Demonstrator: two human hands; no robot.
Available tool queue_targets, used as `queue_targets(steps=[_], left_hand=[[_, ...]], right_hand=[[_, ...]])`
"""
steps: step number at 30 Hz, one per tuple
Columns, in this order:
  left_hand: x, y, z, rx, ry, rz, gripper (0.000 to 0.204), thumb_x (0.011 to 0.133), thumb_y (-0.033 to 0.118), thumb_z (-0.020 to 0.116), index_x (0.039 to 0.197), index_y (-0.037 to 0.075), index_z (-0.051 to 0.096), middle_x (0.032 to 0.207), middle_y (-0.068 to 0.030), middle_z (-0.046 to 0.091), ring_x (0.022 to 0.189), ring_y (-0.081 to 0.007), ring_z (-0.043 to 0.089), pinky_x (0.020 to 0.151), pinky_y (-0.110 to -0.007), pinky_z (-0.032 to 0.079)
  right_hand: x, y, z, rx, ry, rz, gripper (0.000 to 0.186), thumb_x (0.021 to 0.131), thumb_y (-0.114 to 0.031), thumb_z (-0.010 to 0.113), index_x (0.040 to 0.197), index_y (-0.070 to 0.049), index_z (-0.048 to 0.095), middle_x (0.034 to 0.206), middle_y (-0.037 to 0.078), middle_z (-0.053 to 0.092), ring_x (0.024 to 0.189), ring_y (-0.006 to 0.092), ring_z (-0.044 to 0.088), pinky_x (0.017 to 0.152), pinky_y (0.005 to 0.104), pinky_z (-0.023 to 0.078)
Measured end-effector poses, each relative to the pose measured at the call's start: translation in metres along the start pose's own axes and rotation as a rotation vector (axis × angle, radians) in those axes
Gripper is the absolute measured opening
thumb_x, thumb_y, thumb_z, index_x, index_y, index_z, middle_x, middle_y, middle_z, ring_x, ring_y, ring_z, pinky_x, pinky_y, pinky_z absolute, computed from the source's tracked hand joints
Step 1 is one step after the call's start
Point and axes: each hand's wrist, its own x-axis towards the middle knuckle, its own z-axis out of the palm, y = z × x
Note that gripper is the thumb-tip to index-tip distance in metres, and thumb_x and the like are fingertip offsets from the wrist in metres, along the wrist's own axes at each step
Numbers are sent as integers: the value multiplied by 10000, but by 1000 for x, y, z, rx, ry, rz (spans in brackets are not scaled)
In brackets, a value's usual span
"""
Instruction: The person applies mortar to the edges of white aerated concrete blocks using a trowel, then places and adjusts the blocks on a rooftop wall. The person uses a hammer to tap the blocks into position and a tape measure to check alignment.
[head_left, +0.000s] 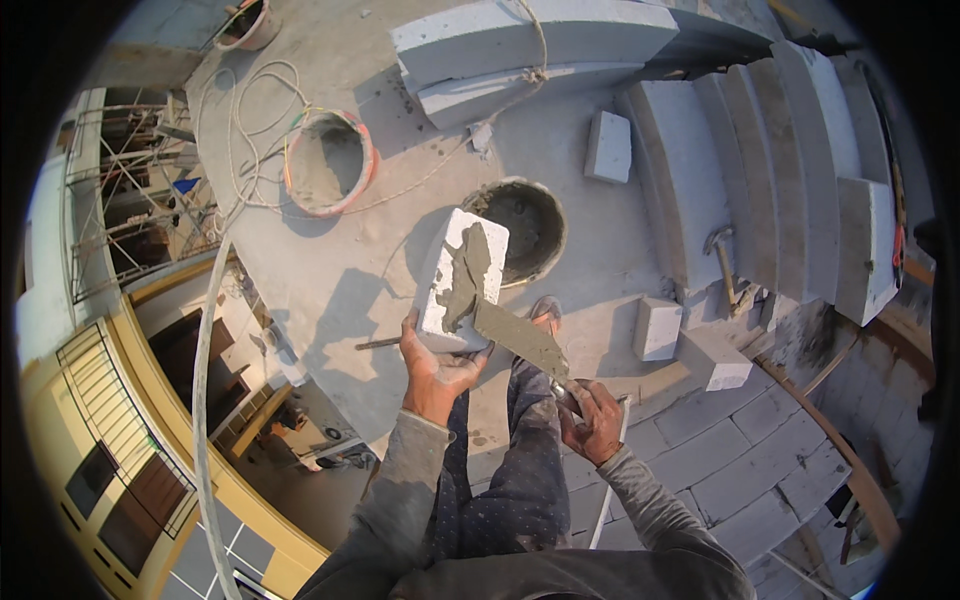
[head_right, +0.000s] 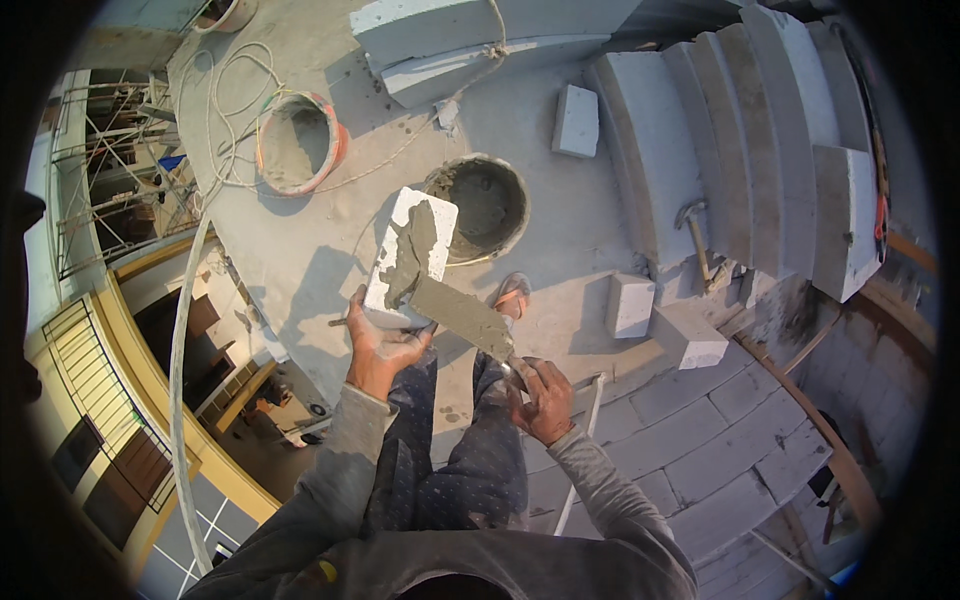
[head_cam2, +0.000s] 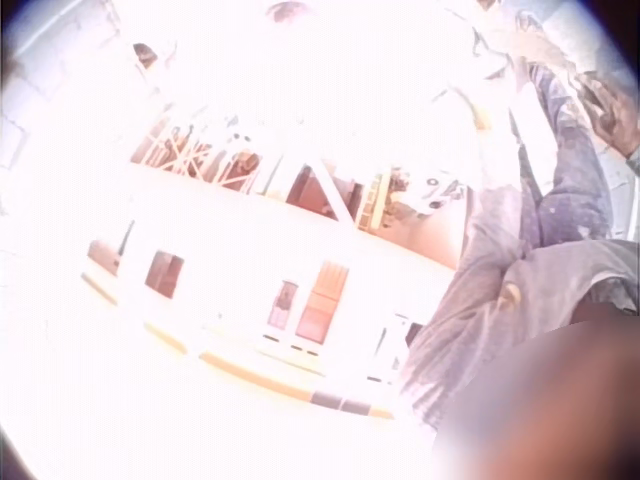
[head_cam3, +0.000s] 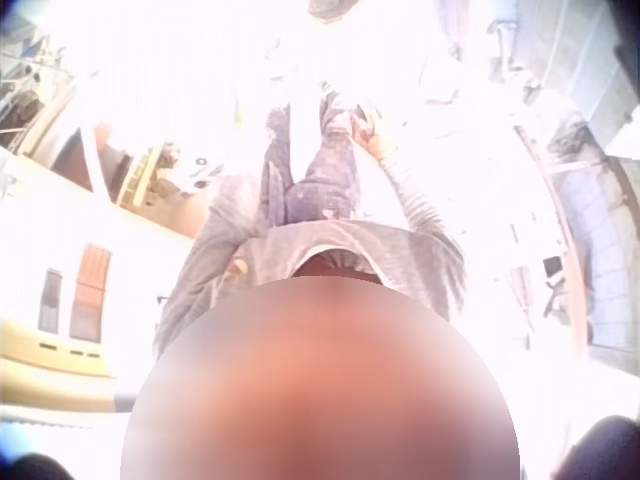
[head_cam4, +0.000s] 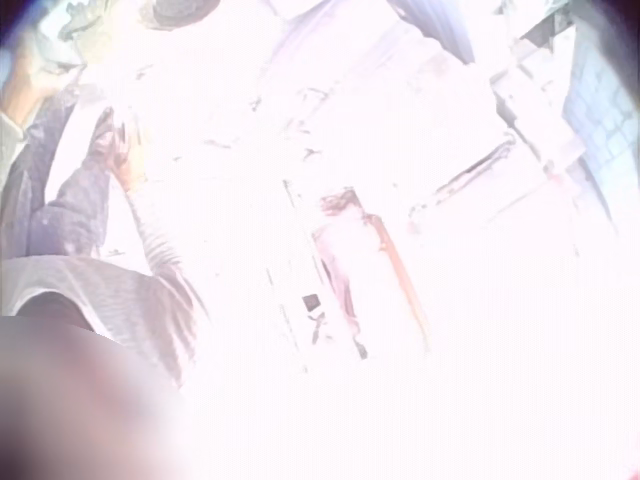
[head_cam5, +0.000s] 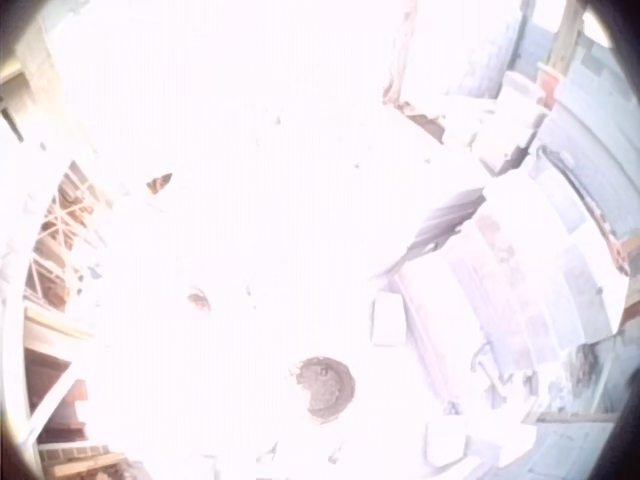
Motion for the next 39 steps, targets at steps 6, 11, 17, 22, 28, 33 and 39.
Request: queue_targets(steps=[6,11,17,22,28,33,39], left_hand=[[-17,0,-2,133,-28,39,766,864,596,656,1473,170,471,1503,-141,424,1379,-340,429,1104,-589,387],[-22,1,-3,186,-26,60,812,852,601,669,1495,158,448,1537,-164,403,1409,-345,405,1110,-588,378],[-19,7,-1,130,-207,33,711,899,568,636,1460,149,508,1487,-154,485,1362,-353,463,1100,-574,407],[-29,16,-10,146,-51,-60,686,928,586,586,1464,166,508,1502,-123,503,1358,-340,492,1075,-585,411],[-31,26,-28,179,-57,-112,755,919,595,595,1505,139,456,1498,-155,518,1358,-353,504,1100,-589,385],[-28,25,-37,308,-83,-59,784,913,590,608,1511,110,446,1503,-157,521,1362,-363,503,1106,-595,379],[-30,27,-52,240,-8,-64,776,906,600,615,1503,128,463,1514,-146,516,1374,-347,490,1104,-576,370]], right_hand=[[88,21,-60,915,-453,628,490,1071,-442,538,1208,15,649,782,36,631,606,101,582,537,245,467],[119,27,-51,908,-652,720,407,1082,-418,522,1124,-47,683,711,5,592,550,85,529,494,261,439],[55,26,-46,727,-744,395,371,1076,-402,544,1075,-58,684,702,-11,567,613,87,521,570,277,445],[66,80,-39,558,-590,401,390,1074,-406,542,1074,-42,680,696,-10,535,640,88,500,607,288,444],[91,81,-58,658,-425,533,408,1069,-403,551,1055,-15,676,676,-22,517,594,75,490,527,286,440],[122,33,-41,612,-551,439,481,1062,-484,530,982,-27,660,655,-21,508,571,82,473,533,285,418],[156,43,-22,513,-328,694,490,1039,-497,554,975,-22,655,683,15,548,575,113,513,542,297,437]])
